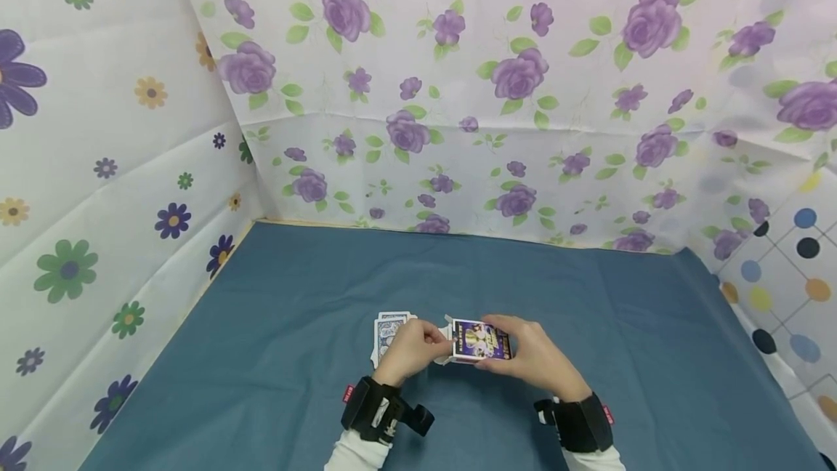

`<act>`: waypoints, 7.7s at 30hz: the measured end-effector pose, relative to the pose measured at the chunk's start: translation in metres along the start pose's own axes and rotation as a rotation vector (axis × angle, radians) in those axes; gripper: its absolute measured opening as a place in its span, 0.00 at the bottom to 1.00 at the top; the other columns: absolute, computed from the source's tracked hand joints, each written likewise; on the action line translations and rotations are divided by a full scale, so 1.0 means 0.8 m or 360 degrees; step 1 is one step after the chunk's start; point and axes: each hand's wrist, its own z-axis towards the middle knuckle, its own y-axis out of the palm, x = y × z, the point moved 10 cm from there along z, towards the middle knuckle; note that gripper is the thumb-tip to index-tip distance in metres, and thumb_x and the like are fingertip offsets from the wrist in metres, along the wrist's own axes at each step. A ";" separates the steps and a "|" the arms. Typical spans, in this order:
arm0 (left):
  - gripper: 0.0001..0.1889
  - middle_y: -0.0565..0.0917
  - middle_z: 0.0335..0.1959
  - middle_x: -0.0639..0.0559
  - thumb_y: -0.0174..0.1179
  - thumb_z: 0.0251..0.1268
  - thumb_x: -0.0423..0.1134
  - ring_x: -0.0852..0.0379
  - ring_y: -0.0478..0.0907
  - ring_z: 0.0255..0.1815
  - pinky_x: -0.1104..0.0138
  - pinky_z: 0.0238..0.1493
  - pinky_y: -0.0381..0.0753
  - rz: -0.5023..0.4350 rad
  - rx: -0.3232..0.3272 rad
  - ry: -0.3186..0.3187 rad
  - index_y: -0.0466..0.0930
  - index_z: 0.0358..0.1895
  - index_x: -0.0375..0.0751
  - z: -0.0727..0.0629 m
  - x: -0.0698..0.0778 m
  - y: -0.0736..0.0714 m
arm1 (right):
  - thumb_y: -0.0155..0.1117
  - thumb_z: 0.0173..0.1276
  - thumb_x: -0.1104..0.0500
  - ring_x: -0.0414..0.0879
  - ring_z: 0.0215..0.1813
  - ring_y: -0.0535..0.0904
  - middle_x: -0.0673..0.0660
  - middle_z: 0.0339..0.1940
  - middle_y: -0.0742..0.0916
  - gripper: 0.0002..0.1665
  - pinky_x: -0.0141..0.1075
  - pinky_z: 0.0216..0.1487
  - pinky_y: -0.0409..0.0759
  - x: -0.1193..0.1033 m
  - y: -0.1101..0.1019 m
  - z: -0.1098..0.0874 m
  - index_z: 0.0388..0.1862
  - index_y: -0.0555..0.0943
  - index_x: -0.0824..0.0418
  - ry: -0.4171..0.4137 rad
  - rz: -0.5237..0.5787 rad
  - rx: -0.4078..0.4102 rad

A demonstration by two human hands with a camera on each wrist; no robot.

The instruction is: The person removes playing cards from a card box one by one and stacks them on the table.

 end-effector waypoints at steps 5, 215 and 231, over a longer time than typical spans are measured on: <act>0.10 0.75 0.16 0.53 0.65 0.60 0.37 0.61 0.62 0.16 0.70 0.21 0.60 -0.0170 -0.0127 -0.0057 0.85 0.27 0.31 0.003 -0.010 0.004 | 0.73 0.56 0.41 0.49 0.53 0.83 0.60 0.57 0.84 0.41 0.42 0.46 0.81 -0.004 -0.004 0.000 0.63 0.76 0.62 -0.0038 -0.0033 0.0032; 0.19 0.84 0.31 0.39 0.70 0.57 0.41 0.51 0.78 0.26 0.60 0.29 0.74 0.0375 0.0727 -0.0383 0.81 0.46 0.30 -0.015 -0.100 -0.125 | 0.72 0.54 0.37 0.48 0.57 0.81 0.58 0.60 0.83 0.45 0.41 0.49 0.78 0.009 0.009 0.002 0.64 0.75 0.61 0.0050 -0.0033 -0.0012; 0.12 0.81 0.27 0.49 0.68 0.59 0.44 0.62 0.68 0.23 0.70 0.26 0.66 0.0293 0.0135 0.0149 0.85 0.28 0.38 -0.006 0.018 -0.026 | 0.71 0.56 0.37 0.48 0.54 0.82 0.58 0.59 0.83 0.44 0.38 0.46 0.80 0.001 0.005 0.002 0.64 0.76 0.61 -0.0021 0.0002 0.0003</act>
